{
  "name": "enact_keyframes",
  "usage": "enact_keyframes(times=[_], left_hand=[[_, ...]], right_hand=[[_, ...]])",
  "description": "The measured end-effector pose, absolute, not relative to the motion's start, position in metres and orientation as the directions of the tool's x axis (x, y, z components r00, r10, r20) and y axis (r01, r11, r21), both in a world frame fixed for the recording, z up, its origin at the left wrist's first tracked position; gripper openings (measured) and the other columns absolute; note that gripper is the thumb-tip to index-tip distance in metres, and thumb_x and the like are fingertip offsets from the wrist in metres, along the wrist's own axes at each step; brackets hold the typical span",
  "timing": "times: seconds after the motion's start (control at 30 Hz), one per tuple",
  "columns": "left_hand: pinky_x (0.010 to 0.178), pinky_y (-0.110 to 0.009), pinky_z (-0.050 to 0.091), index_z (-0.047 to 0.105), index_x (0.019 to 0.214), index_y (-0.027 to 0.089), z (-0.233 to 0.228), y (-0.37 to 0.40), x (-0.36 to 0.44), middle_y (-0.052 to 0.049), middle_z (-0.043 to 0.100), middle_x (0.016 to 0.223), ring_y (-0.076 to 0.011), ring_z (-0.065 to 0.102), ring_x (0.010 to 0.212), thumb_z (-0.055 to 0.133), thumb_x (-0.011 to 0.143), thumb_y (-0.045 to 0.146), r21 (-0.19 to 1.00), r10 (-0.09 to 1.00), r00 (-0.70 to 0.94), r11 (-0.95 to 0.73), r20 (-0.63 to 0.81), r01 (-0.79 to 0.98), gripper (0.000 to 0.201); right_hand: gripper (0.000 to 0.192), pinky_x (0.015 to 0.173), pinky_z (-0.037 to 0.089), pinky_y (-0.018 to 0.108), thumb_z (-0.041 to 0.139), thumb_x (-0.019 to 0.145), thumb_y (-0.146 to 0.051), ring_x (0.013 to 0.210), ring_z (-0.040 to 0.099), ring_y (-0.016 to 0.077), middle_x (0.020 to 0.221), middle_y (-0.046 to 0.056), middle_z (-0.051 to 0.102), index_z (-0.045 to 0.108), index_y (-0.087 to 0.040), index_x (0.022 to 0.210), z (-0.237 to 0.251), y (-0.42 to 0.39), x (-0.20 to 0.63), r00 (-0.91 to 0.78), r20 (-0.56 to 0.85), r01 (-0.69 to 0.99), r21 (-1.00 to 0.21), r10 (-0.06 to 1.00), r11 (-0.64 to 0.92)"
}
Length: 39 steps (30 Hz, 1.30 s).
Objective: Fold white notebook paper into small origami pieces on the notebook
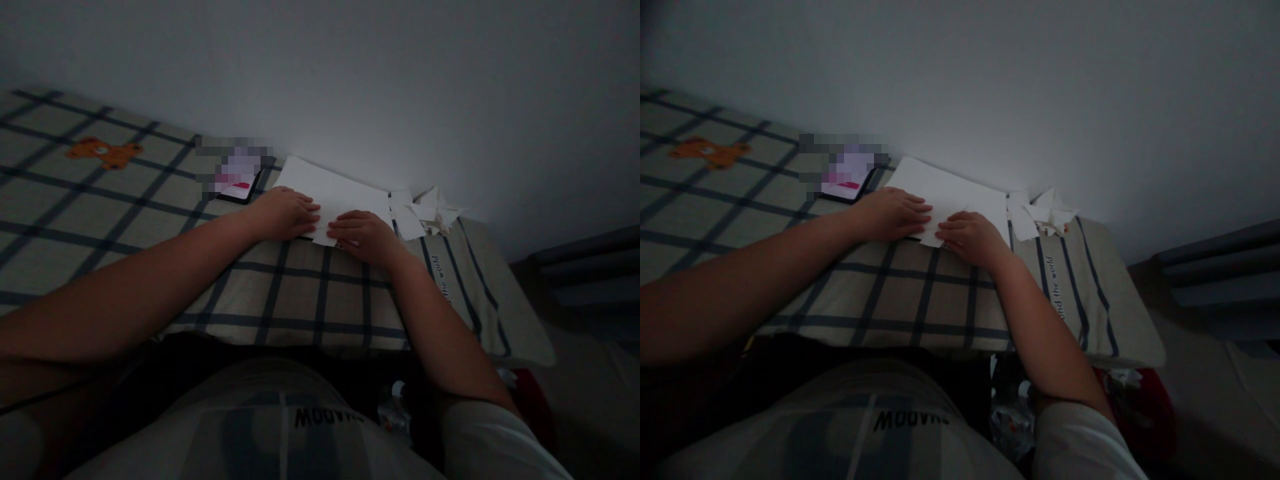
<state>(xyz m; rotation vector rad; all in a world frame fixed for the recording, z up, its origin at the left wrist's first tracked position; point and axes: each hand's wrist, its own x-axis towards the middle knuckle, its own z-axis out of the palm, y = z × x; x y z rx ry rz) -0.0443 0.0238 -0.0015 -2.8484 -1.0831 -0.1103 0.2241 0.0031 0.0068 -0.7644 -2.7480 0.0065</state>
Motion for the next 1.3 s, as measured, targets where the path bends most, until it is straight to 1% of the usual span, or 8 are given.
enact_keyframes(times=[0.17,0.37,0.5,0.6,0.77,0.9,1.03,1.3], left_hand=[[0.109,-0.04,0.043,0.071,0.129,0.028,-0.006,0.024,-0.045,-0.003,0.067,0.145,-0.0226,0.058,0.139,0.039,0.107,0.045,-0.075,0.625,0.766,-0.766,0.148,0.639,0.042],[0.11,-0.039,0.042,0.07,0.132,0.032,0.0,0.019,-0.041,0.0,0.066,0.148,-0.0218,0.058,0.138,0.043,0.106,0.039,-0.076,0.645,0.75,-0.749,0.148,0.659,0.039],[0.111,-0.035,0.042,0.07,0.132,0.033,0.007,0.014,-0.039,0.005,0.068,0.145,-0.0178,0.06,0.135,0.043,0.105,0.035,-0.037,0.681,0.701,-0.711,0.212,0.702,0.038],[0.109,-0.034,0.044,0.071,0.132,0.031,0.004,0.015,-0.036,0.004,0.07,0.141,-0.0172,0.063,0.132,0.04,0.106,0.037,0.0,0.701,0.672,-0.692,0.239,0.722,0.04],[0.109,-0.034,0.046,0.068,0.137,0.025,-0.008,0.022,-0.036,-0.003,0.071,0.141,-0.0202,0.063,0.133,0.037,0.107,0.045,0.021,0.689,0.692,-0.712,0.215,0.702,0.047],[0.11,-0.034,0.046,0.07,0.135,0.027,-0.009,0.022,-0.039,-0.002,0.068,0.144,-0.0206,0.062,0.135,0.04,0.107,0.046,0.055,0.697,0.693,-0.711,0.186,0.701,0.046],[0.11,-0.034,0.044,0.07,0.133,0.032,-0.006,0.019,-0.04,0.001,0.065,0.149,-0.0202,0.06,0.136,0.045,0.105,0.047,0.069,0.704,0.69,-0.707,0.168,0.704,0.041],[0.11,-0.034,0.044,0.073,0.129,0.033,-0.008,0.021,-0.038,0.003,0.065,0.149,-0.0203,0.062,0.133,0.047,0.104,0.048,0.057,0.724,0.673,-0.686,0.153,0.725,0.038]], right_hand=[[0.04,0.099,0.054,0.045,0.057,0.097,-0.013,0.117,0.067,0.0249,0.128,0.009,0.076,0.072,-0.024,0.132,0.0,0.008,0.221,-0.79,0.33,0.541,-0.022,0.517,0.841],[0.027,0.091,0.054,0.044,0.056,0.102,-0.018,0.112,0.067,0.0268,0.123,0.01,0.078,0.079,-0.024,0.115,0.002,0.011,0.225,-0.769,0.337,0.603,0.101,0.543,0.792],[0.028,0.08,0.054,0.04,0.053,0.105,-0.021,0.101,0.068,0.0247,0.115,0.009,0.08,0.08,-0.023,0.113,0.003,0.005,0.218,-0.735,0.414,0.637,0.148,0.537,0.757],[0.028,0.074,0.053,0.038,0.053,0.105,-0.021,0.097,0.067,0.0233,0.112,0.007,0.08,0.079,-0.025,0.113,0.0,0.002,0.211,-0.717,0.45,0.651,0.161,0.532,0.742],[0.027,0.075,0.051,0.038,0.054,0.104,-0.02,0.099,0.066,0.023,0.114,0.006,0.079,0.078,-0.027,0.116,-0.005,0.002,0.209,-0.728,0.435,0.642,0.162,0.53,0.749],[0.025,0.082,0.051,0.04,0.058,0.102,-0.022,0.105,0.066,0.0242,0.117,0.006,0.078,0.079,-0.027,0.112,-0.005,0.004,0.214,-0.787,0.357,0.575,0.132,0.503,0.807],[0.024,0.09,0.05,0.043,0.061,0.098,-0.022,0.108,0.065,0.0247,0.119,0.006,0.077,0.08,-0.028,0.112,-0.002,0.005,0.221,-0.807,0.3,0.539,0.023,0.509,0.842],[0.025,0.091,0.052,0.042,0.062,0.096,-0.019,0.103,0.066,0.0236,0.116,0.006,0.078,0.082,-0.027,0.108,0.005,0.004,0.222,-0.813,0.263,0.528,-0.044,0.519,0.848]])
